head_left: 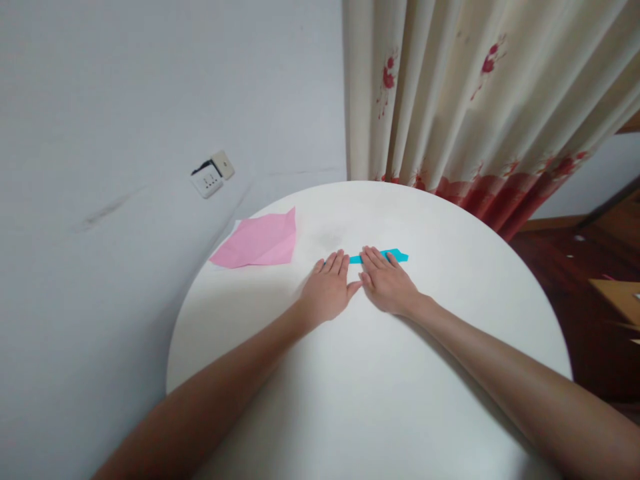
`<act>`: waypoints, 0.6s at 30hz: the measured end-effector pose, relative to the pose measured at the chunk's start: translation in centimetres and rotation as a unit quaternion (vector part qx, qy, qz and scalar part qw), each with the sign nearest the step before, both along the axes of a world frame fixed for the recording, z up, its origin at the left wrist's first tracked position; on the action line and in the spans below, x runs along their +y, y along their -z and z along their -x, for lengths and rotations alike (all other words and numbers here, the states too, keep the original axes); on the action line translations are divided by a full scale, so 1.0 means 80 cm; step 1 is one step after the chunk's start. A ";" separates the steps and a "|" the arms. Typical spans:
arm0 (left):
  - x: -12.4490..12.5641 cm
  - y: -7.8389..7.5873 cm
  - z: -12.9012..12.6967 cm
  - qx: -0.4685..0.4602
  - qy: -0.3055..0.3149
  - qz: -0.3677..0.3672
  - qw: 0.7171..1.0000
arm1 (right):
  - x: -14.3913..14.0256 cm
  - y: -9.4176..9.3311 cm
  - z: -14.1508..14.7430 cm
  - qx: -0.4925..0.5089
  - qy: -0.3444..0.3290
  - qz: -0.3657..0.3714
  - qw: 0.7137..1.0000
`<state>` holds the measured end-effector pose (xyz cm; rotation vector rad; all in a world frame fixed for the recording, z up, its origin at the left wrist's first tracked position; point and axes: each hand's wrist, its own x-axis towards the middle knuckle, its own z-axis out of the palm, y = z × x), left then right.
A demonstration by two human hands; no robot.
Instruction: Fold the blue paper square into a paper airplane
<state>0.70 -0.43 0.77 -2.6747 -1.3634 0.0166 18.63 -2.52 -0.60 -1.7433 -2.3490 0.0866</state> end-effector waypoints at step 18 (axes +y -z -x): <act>-0.011 -0.011 -0.004 -0.061 0.009 -0.064 0.996 | 0.002 0.004 -0.002 0.017 -0.012 -0.009 1.000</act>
